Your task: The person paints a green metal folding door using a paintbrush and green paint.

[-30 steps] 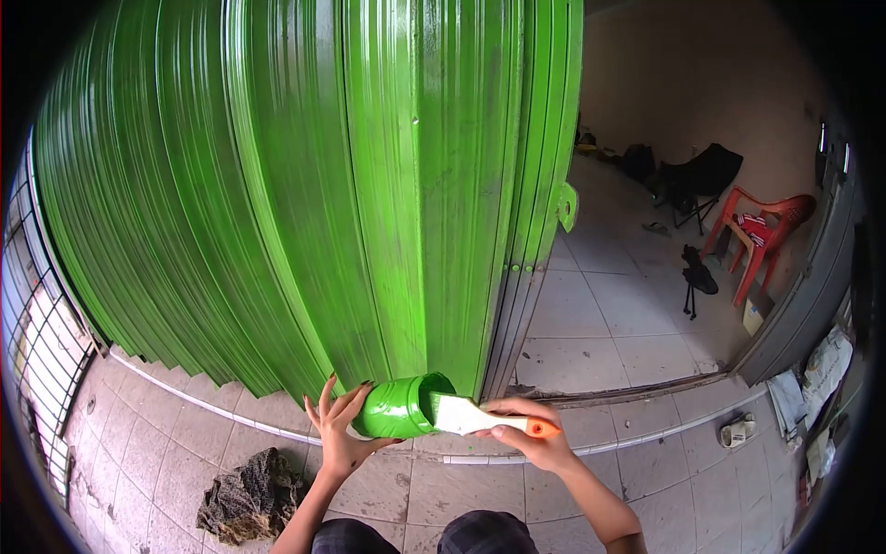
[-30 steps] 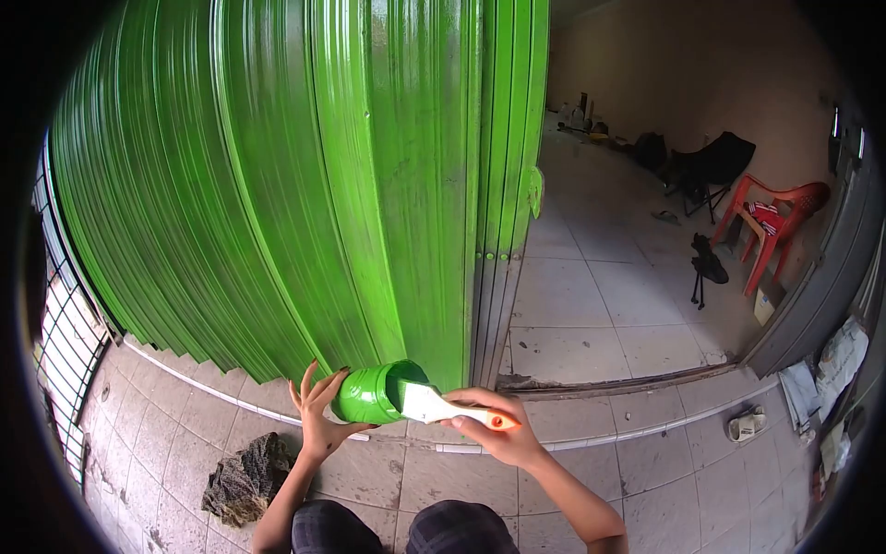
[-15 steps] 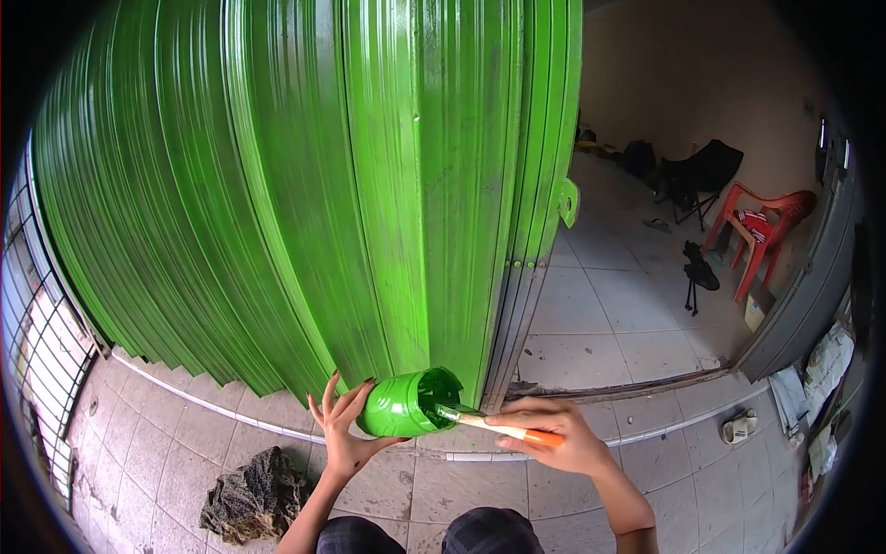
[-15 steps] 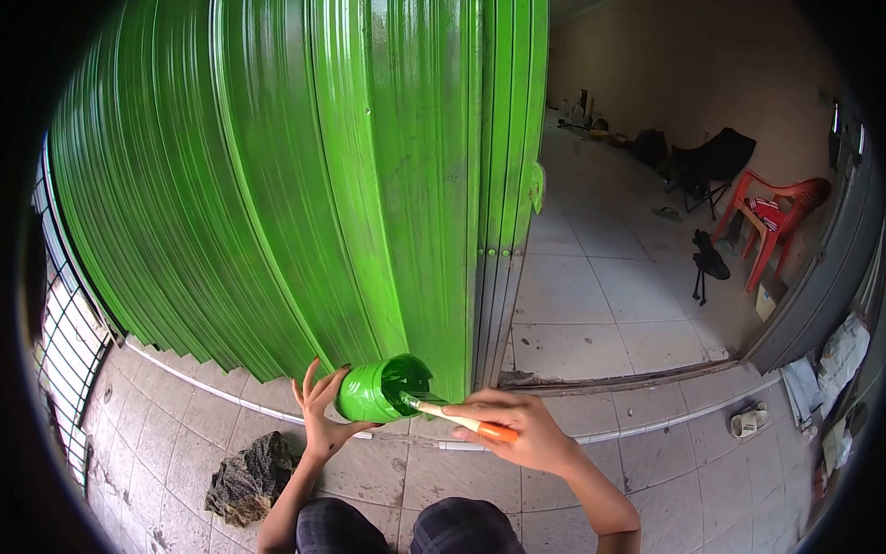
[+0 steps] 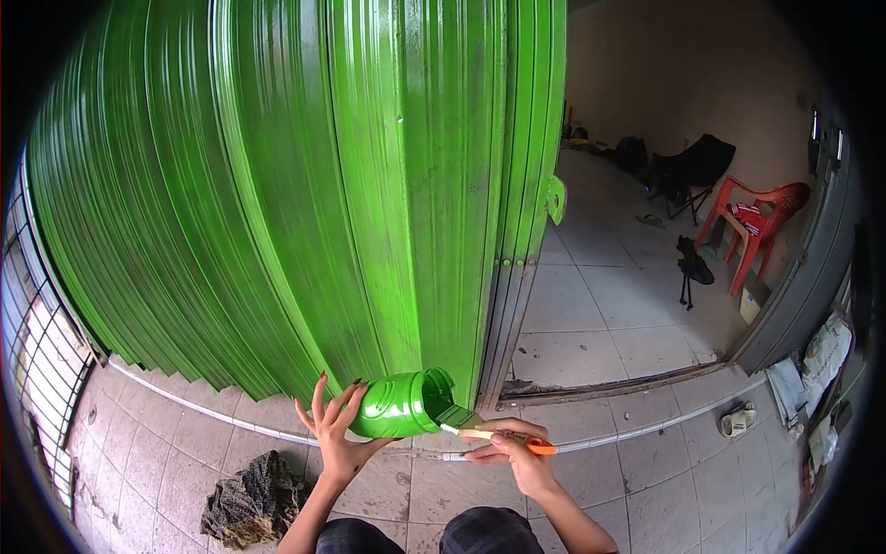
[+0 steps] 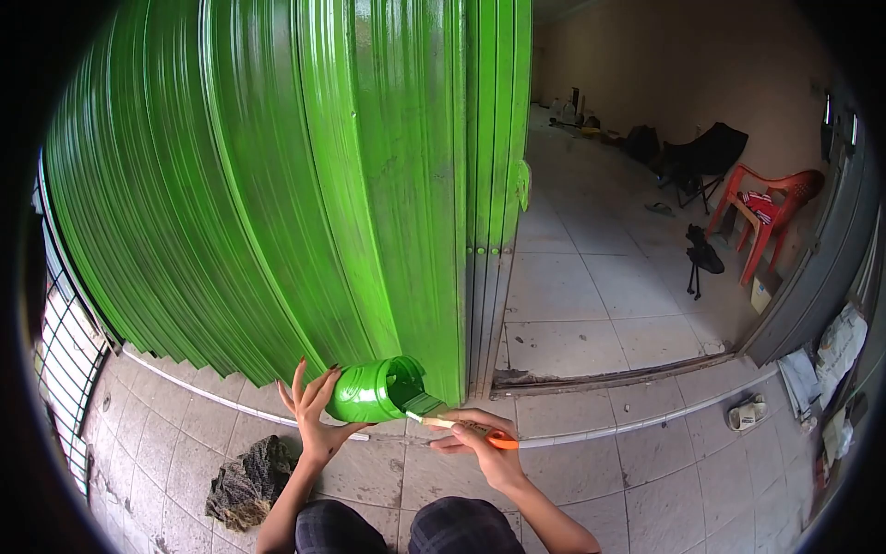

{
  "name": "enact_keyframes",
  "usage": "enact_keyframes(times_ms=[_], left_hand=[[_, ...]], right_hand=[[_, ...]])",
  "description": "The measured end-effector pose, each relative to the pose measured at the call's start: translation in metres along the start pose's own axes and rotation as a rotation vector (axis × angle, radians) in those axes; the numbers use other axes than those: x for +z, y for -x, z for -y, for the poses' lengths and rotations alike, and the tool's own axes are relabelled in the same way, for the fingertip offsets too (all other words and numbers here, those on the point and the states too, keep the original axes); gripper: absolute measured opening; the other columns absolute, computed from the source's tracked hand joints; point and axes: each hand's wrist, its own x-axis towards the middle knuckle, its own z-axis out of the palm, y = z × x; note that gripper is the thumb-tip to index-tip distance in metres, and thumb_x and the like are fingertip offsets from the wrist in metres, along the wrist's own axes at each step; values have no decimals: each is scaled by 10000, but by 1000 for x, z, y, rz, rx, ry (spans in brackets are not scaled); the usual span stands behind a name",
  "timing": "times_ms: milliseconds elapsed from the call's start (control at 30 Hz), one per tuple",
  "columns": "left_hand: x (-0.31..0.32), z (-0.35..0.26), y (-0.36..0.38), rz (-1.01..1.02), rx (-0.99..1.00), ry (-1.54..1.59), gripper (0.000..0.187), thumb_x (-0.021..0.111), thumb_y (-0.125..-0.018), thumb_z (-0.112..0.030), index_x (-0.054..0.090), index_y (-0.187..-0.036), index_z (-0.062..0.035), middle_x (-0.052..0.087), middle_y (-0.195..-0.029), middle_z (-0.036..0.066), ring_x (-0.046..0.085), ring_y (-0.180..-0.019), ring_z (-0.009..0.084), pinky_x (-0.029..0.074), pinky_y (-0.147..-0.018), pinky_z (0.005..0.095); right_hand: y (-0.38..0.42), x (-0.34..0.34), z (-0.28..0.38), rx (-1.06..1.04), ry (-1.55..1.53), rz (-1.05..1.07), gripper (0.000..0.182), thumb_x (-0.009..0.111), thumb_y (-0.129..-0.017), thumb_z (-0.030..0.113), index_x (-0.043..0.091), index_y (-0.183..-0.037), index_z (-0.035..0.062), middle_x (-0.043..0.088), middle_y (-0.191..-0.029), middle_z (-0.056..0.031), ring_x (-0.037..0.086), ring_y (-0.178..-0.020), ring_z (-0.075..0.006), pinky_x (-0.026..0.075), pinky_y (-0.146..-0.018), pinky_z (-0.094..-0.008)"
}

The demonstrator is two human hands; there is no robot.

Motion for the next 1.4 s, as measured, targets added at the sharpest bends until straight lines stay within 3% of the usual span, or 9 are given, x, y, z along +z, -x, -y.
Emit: enact_keyframes(times_ms=[133,333,467,567,733,933,1033,1067,1400], left_hand=[[-3,-9,-3,29,-83,54,880,882,-495,-493,610,-1239,-108,613,-1223,29,284,-1386,319,-57,-1118,596],[-4,-9,-3,85,-166,63,900,901,-465,-452,611,-1224,-66,625,-1190,75,309,-1374,314,17,-1136,579],[-7,-7,-3,74,-175,67,905,897,-473,-455,602,-1236,-67,631,-1168,94,307,-1374,308,32,-1142,569],[-7,1,-1,55,-172,86,892,889,-487,-485,608,-1233,-84,633,-1141,84,309,-1369,313,16,-1125,588],[-8,5,1,55,-173,105,894,885,-486,-503,611,-1230,-90,636,-1123,77,315,-1364,315,10,-1120,590],[-12,7,1,67,-179,129,889,889,-484,-494,614,-1227,-92,640,-1133,84,317,-1362,314,11,-1121,590],[-12,8,3,75,-175,137,884,892,-486,-486,615,-1227,-91,640,-1138,89,315,-1363,315,13,-1122,589],[-11,9,4,73,-173,132,883,892,-487,-483,615,-1227,-89,641,-1136,90,314,-1364,316,15,-1123,586],[-14,14,6,68,-179,132,887,894,-487,-477,611,-1233,-89,642,-1125,91,307,-1369,313,23,-1131,569]], right_hand=[[0,4,-7,-167,-84,-54,213,517,-829,40,588,-964,-109,638,-921,-343,682,-762,-428,593,-732,-481],[-8,3,-14,-415,-234,-118,222,502,-819,97,570,-907,-95,638,-852,-319,673,-763,-449,589,-711,-488],[-31,-10,-17,-680,10,-327,156,526,-841,64,562,-899,-77,637,-866,-226,680,-820,-402,586,-755,-458],[-49,-24,-30,-657,290,-479,139,538,-881,44,571,-935,-79,638,-918,-209,679,-874,-366,578,-783,-428],[-94,-41,-73,-688,439,-609,75,582,-849,-45,654,-869,-47,694,-821,-89,649,-768,-122,495,-698,-235],[-135,-9,-16,-831,261,-605,85,580,-838,-46,657,-873,-39,692,-822,-92,647,-737,-136,501,-648,-248],[-137,0,15,-1039,535,-565,104,531,-881,-39,618,-907,-90,669,-811,-128,656,-795,-166,504,-678,-234],[-141,1,16,-1064,485,-578,84,588,-817,-36,656,-865,-36,688,-815,-118,656,-701,-175,504,-615,-264],[-97,-60,-119,-792,711,-647,99,575,-788,-48,654,-843,-28,690,-808,-137,672,-701,-210,516,-654,-289]])
